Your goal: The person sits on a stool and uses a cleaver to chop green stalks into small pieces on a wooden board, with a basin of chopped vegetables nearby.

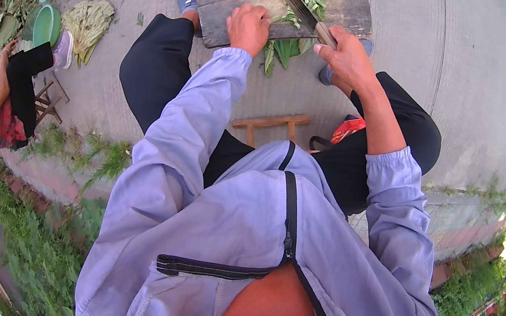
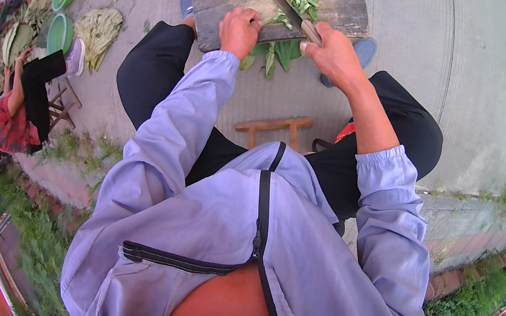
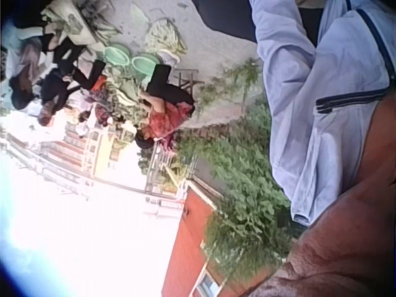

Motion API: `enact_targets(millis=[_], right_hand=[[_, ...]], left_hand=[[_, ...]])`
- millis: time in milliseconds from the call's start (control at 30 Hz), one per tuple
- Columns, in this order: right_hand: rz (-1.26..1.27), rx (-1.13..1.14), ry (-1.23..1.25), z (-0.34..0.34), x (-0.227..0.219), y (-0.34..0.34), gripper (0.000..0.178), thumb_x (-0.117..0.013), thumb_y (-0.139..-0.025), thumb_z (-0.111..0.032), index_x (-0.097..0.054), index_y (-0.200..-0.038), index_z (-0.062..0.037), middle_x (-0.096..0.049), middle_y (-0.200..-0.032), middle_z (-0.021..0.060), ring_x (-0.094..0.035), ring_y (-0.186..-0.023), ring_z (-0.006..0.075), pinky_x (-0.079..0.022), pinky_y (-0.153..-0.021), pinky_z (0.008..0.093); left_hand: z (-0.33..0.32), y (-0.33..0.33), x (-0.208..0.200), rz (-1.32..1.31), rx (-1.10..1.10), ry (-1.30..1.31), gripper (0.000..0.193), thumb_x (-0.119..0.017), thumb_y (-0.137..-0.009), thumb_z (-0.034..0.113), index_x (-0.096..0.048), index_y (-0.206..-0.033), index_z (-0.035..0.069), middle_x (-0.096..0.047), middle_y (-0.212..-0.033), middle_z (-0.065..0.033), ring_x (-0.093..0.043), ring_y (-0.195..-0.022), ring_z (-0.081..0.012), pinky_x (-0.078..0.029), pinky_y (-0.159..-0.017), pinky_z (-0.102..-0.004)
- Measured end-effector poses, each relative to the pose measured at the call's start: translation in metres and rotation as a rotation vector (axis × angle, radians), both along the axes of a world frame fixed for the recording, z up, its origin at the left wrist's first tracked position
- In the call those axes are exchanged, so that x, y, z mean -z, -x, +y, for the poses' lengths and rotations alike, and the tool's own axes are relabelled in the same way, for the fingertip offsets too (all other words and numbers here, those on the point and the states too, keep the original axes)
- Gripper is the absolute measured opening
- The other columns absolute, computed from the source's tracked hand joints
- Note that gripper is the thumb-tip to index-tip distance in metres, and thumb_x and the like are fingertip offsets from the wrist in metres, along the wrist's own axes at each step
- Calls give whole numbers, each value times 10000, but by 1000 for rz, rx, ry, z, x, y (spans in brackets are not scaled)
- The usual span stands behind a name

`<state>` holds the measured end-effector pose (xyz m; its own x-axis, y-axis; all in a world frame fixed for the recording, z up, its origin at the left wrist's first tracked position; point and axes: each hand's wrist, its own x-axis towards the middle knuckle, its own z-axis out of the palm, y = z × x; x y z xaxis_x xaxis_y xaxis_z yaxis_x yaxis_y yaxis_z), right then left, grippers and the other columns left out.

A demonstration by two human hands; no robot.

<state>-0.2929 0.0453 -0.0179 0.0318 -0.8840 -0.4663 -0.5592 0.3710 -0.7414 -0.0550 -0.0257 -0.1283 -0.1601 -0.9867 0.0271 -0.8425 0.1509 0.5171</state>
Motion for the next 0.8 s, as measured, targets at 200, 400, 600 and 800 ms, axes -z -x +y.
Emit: enact_targets(millis=[200,400,600,800], right_hand=[[-9,117,7,50,17,-36,393,-723,-942,-290,-582,-1108,38,-689,-911,293,-691,-892,464,-512,-822,509],[47,108,111,66,20,-44,412,-657,-1020,-370,-573,-1072,29,-682,-881,328,-680,-881,536,-517,-790,566],[55,82,76,67,28,-42,431,-590,-1057,-397,-571,-1065,34,-676,-907,354,-669,-913,553,-513,-806,579],[109,54,61,71,30,-45,414,-568,-1070,-378,-562,-1057,35,-684,-939,355,-666,-926,558,-508,-819,597]], left_hand=[[-3,-1,5,49,-15,-14,92,-754,-835,160,-780,-917,192,-708,-1013,-64,-639,-1045,-334,-465,-884,-489],[-5,1,9,111,-14,-37,123,-732,-841,130,-778,-930,202,-713,-1020,-50,-642,-1061,-317,-464,-895,-472],[-1,3,11,58,10,34,139,-715,-849,114,-776,-934,206,-707,-1013,-43,-641,-1051,-303,-460,-886,-467],[0,2,13,56,32,69,142,-714,-853,114,-776,-938,208,-701,-1011,-35,-637,-1034,-303,-458,-872,-469]])
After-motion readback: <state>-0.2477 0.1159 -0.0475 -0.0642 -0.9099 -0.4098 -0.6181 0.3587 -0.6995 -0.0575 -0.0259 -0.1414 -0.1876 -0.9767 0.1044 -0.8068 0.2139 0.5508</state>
